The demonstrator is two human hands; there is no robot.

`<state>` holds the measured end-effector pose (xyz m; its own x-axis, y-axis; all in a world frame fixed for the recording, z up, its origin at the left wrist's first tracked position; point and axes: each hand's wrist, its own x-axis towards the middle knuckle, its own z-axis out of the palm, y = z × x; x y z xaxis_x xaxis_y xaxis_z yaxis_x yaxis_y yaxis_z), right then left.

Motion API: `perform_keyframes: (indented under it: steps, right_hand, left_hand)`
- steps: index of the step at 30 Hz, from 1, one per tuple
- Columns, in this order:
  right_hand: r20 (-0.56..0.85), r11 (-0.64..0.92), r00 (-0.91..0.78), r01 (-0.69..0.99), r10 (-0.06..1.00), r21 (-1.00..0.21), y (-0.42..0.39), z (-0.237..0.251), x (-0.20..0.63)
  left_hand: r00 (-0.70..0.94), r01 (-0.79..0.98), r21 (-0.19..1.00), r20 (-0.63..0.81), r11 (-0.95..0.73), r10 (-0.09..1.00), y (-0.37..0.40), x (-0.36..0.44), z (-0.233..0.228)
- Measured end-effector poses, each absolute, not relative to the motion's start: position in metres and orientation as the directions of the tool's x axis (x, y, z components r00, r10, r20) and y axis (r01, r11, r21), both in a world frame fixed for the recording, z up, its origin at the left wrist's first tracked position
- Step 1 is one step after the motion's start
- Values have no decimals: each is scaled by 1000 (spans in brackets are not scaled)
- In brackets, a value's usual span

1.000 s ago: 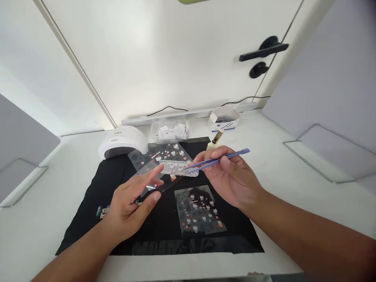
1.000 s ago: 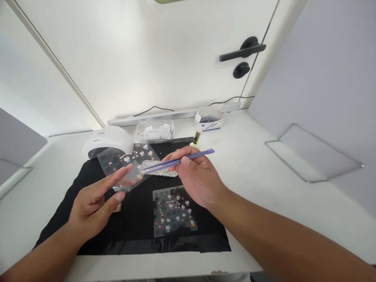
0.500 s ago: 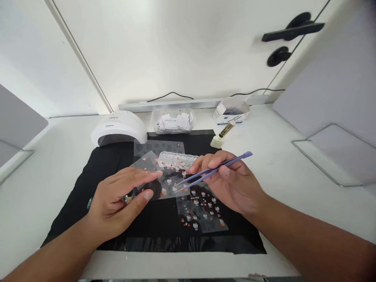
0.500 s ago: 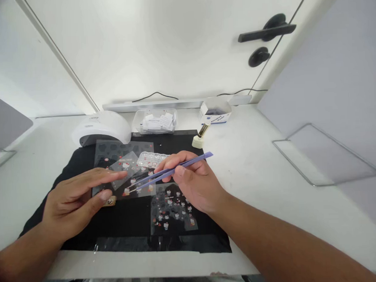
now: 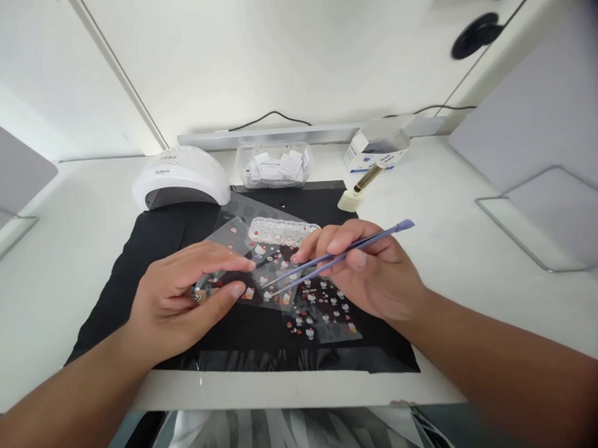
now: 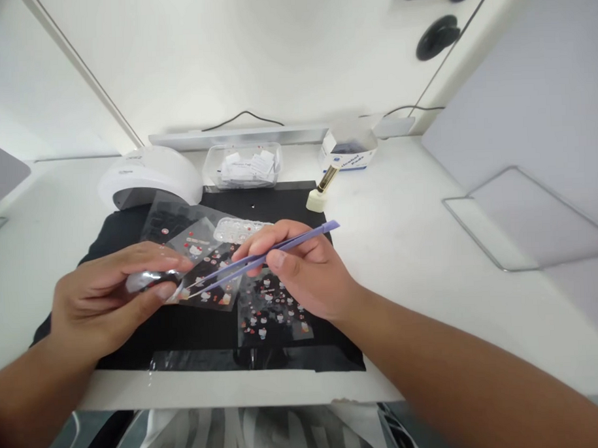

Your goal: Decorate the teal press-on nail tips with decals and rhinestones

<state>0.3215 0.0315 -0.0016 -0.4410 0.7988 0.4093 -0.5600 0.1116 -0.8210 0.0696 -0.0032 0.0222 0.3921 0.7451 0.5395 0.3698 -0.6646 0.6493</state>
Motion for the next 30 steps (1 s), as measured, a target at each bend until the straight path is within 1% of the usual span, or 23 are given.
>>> perform_keyframes:
  steps: [2,4,7,11,16,19,24,30]
  right_hand:
    - [419,122,-446,-556,790,-822,32,-2,321]
    - [423,121,-449,-560,787,-820,33,-2,322]
    - [427,120,-440,-572,790,-812,34,-1,323]
    - [437,147,-436,-555,787,-819,33,-1,323]
    - [434,167,-425,-534,794,-829,33,0,323]
    - [426,171,-416,-525,803,-834,32,0,323]
    - [409,152,-397,-539,821,-829,31,-1,323]
    - [412,164,-389,-532,824,-831,32,-1,323]
  left_hand:
    - [380,364,671,526,-646,761,-4,71,21]
    - [346,345,720,499,-602,794,-6,73,19]
    - [279,264,802,468,-536,838,-8,76,16]
    - [253,144,850,464,-507,849,-10,78,14]
    - [260,133,853,462,-505,848,-12,79,17]
    - [295,130,844,468,-520,833,-13,80,17]
    - [320,100,839,482,-534,816,-13,81,15]
    - [335,114,842,467,-528,818,-13,83,14]
